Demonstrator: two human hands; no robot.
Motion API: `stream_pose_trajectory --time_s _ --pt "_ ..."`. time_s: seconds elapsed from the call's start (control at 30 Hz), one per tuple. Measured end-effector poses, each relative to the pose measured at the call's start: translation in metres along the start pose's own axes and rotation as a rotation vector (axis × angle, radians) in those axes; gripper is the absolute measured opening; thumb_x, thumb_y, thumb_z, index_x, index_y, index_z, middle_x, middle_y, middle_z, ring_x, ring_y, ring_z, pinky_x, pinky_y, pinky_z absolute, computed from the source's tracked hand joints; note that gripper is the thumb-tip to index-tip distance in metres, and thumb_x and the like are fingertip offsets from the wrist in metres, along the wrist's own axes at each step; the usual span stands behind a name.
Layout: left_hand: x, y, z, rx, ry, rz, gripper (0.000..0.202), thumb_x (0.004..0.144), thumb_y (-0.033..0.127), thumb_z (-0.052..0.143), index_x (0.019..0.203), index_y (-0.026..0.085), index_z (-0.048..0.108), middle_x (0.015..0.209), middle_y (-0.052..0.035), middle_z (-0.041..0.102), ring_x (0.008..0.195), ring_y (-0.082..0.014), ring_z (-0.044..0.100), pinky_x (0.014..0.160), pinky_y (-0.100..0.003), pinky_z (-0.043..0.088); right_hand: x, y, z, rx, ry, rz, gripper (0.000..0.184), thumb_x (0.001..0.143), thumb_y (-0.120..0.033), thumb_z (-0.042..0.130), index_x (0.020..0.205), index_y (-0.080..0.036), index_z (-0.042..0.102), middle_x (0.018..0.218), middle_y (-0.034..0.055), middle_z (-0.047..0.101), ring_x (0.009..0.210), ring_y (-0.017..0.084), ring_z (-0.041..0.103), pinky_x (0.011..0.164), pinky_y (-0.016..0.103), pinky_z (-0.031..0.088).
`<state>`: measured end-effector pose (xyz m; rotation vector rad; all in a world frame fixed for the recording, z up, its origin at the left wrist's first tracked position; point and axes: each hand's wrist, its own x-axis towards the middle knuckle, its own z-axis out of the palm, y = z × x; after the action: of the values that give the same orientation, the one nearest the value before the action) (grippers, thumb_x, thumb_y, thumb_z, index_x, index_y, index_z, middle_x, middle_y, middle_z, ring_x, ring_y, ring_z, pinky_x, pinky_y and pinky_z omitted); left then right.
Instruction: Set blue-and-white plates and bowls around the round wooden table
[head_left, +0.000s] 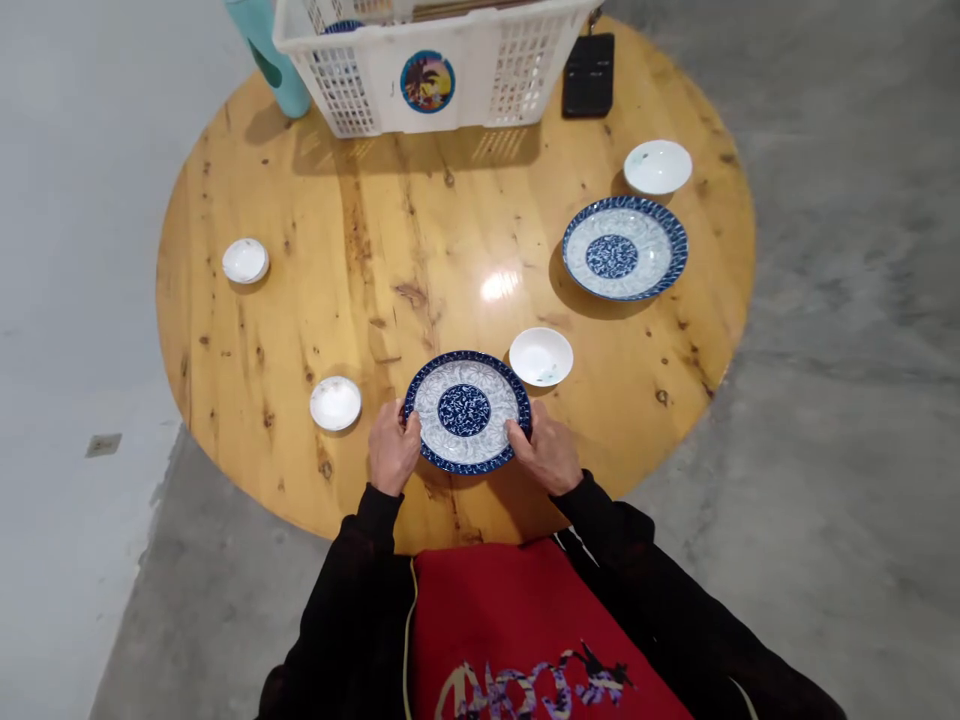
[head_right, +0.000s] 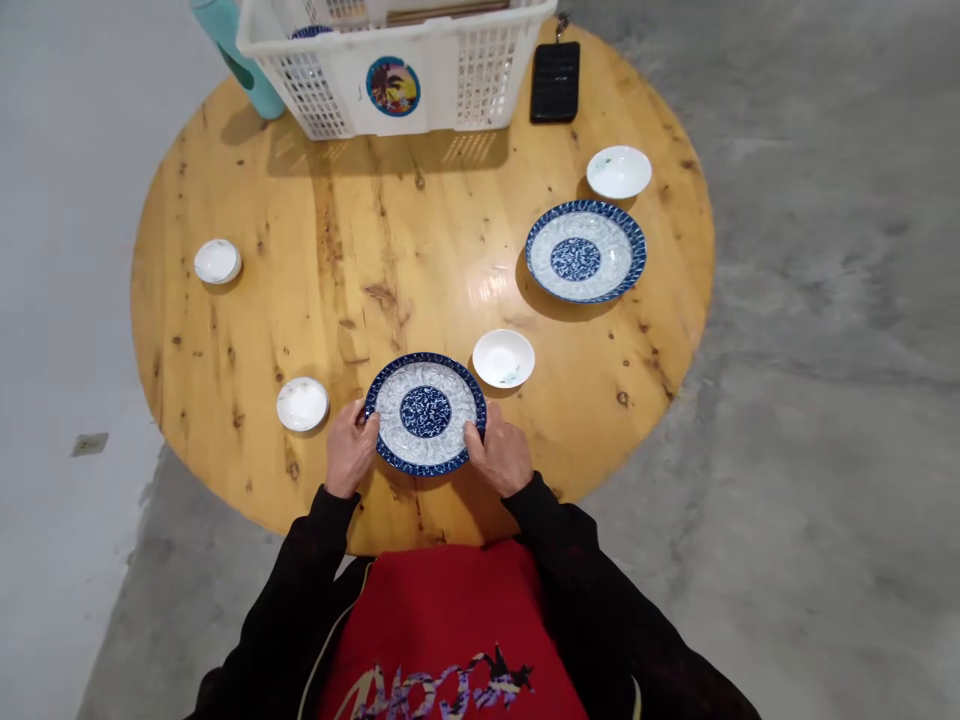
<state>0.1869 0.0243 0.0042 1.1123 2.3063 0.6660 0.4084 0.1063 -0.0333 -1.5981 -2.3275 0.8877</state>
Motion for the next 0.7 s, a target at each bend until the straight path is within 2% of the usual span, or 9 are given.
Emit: stream_pose_trajectory --time_s 0.1,0.23,0.4,0.53,0.7 --pt "-0.002 -0.001 0.004 0.044 0.021 -0.012 0.012 0.09 0.022 0.051 0.088 0.018 0.063 0.08 -0.0036 0.054 0.079 -0.0206 0.053 0.075 -0.031 0.041 0.002 0.003 0.0 -0.05 -0.03 -0.019 0.056 0.092 -0.041 0.041 0.134 -0.005 0.051 0.076 0.0153 0.068 0.062 0.029 0.061 0.059 0.038 0.045" --pt "-0.005 0.0 0.006 0.067 0.045 -0.044 0.011 0.09 0.02 0.054 0.083 0.02 0.063 0.078 -0.0028 0.049 0.078 -0.021 0.052 0.075 -0.031 0.041 0.006 0.004 -0.001 -0.126 -0.061 -0.048 0.062 0.093 -0.042 0.04 0.141 -0.002 0.046 0.077 0.0164 0.07 0.063 0.03 0.064 0.061 0.037 0.046" --pt "-0.005 0.0 0.009 0.109 0.04 -0.049 0.017 0.092 0.023 0.055 0.102 0.017 0.067 0.083 -0.005 0.054 0.083 -0.0231 0.056 0.077 -0.033 0.044 0.01 0.003 -0.003 -0.2 -0.138 0.001 0.067 0.093 -0.043 0.04 0.144 0.0 0.043 0.077 0.0182 0.071 0.066 0.033 0.067 0.061 0.038 0.047" --pt "-0.004 -0.002 0.01 0.155 0.03 -0.027 0.029 0.094 0.023 0.052 0.12 0.014 0.062 0.092 -0.0088 0.059 0.091 -0.0267 0.058 0.083 -0.037 0.047 0.012 0.002 -0.003 -0.202 -0.167 0.003 0.065 0.093 -0.042 0.044 0.144 -0.002 0.044 0.081 0.0187 0.072 0.067 0.033 0.068 0.063 0.038 0.048" --pt "-0.003 -0.008 0.011 0.171 0.049 0.016 0.035 0.095 0.024 0.05 0.126 0.012 0.059 0.098 -0.0127 0.06 0.099 -0.0293 0.059 0.09 -0.041 0.048 0.014 -0.003 -0.001 -0.274 -0.184 -0.002 0.065 0.095 -0.042 0.04 0.145 0.0 0.044 0.076 0.0189 0.073 0.066 0.034 0.069 0.061 0.037 0.048"
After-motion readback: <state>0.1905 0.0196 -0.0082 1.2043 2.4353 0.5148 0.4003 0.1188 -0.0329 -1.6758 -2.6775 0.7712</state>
